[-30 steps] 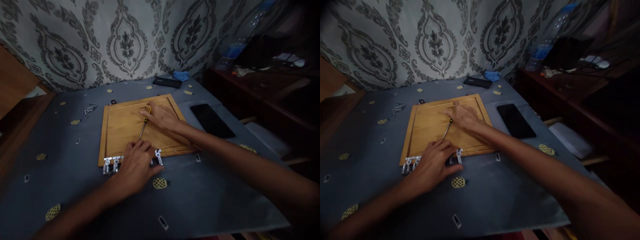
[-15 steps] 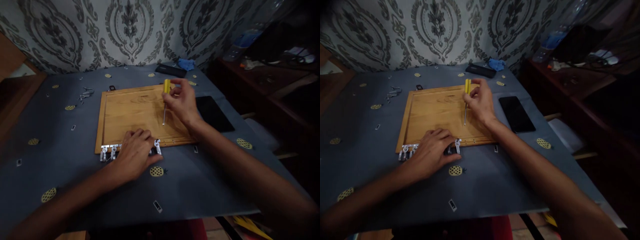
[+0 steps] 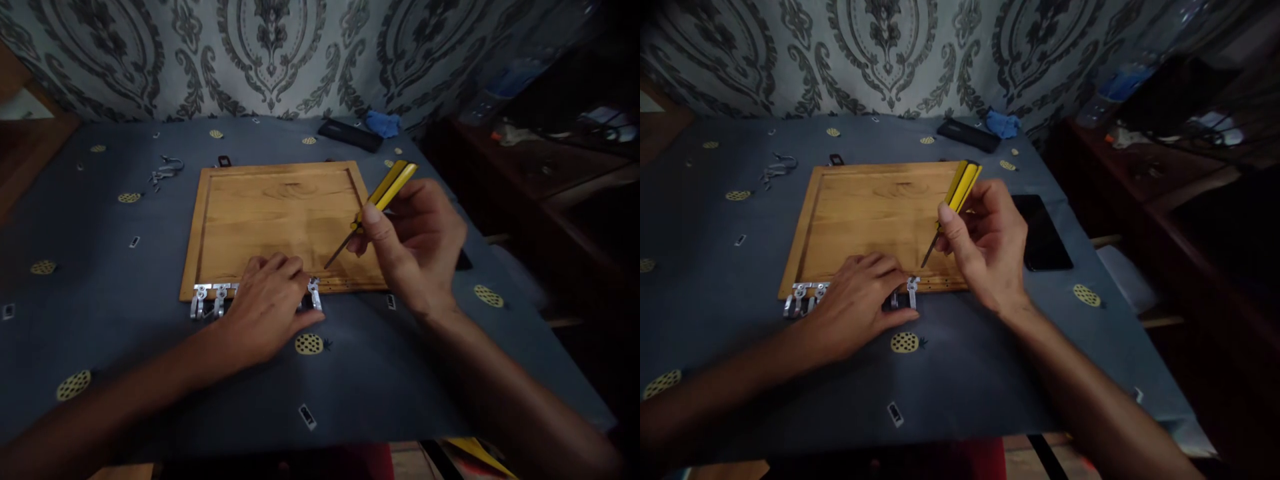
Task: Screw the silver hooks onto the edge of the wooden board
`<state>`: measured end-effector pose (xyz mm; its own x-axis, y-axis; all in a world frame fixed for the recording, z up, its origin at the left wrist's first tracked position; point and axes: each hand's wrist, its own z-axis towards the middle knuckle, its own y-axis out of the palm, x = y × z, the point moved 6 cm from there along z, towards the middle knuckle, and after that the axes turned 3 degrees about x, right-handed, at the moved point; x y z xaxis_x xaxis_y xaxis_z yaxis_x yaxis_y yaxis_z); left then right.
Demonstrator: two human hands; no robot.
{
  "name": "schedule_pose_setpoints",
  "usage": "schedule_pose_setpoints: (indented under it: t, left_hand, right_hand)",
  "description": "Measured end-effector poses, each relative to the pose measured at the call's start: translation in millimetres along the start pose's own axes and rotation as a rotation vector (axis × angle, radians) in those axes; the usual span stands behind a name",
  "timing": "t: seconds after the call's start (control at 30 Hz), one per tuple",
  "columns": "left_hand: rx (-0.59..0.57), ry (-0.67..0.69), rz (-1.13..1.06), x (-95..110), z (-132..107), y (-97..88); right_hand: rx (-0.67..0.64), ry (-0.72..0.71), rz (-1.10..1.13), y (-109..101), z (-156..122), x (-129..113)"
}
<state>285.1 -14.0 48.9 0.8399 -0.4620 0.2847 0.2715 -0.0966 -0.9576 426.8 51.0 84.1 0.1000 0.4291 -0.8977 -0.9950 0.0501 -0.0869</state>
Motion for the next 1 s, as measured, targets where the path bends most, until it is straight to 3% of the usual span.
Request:
schedule_pose_setpoints:
  t: [0.33,1.0]
  left_hand:
    - [0.008,0.002,0.020,1,1,1.3]
    - [-0.022,0.000,0.005,-1,0,1.0]
  right_hand:
    - [-0.103,0.035,0.000,9,-11,10]
    - [-0.123,-0.007,0.070,13,-13,10]
